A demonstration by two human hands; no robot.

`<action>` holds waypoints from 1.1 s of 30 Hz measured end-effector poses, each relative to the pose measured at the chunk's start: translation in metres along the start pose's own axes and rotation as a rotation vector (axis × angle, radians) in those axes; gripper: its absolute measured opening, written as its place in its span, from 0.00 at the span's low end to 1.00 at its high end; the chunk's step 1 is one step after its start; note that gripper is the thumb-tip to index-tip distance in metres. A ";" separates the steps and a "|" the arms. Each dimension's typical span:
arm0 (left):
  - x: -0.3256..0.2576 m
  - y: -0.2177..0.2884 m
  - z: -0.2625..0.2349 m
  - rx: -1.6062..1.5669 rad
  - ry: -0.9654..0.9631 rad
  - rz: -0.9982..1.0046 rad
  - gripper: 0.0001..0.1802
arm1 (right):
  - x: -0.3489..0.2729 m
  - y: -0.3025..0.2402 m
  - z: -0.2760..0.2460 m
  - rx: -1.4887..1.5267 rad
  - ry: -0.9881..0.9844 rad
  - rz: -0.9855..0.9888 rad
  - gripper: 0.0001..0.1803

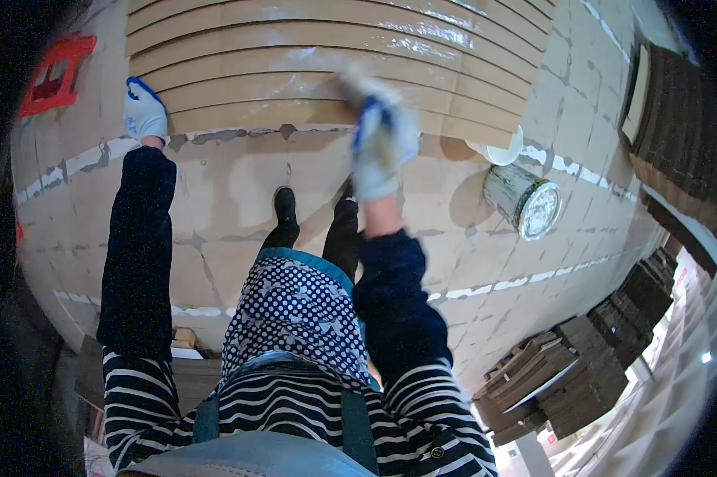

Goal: Apply adhesive to the surface of stacked corrugated cardboard sheets using a large brush.

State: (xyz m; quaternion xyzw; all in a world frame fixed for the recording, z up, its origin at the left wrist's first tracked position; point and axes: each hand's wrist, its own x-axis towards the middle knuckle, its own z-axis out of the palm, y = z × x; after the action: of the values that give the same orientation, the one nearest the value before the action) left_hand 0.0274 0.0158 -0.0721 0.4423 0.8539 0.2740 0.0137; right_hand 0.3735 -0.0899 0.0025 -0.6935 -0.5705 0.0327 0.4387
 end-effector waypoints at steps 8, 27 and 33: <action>-0.002 0.011 -0.008 0.024 -0.095 -0.122 0.29 | -0.007 -0.037 0.022 0.316 -0.013 -0.062 0.02; 0.003 0.003 -0.003 -0.021 -0.079 -0.118 0.24 | 0.106 -0.099 0.132 -0.109 -0.163 -0.598 0.04; 0.003 0.007 -0.008 0.007 -0.128 -0.166 0.24 | -0.027 -0.109 0.053 0.170 -0.650 -0.306 0.10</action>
State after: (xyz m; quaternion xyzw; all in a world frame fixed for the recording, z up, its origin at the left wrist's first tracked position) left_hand 0.0285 0.0174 -0.0614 0.3867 0.8858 0.2404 0.0892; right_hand 0.2522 -0.0852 0.0281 -0.5147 -0.7725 0.2324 0.2904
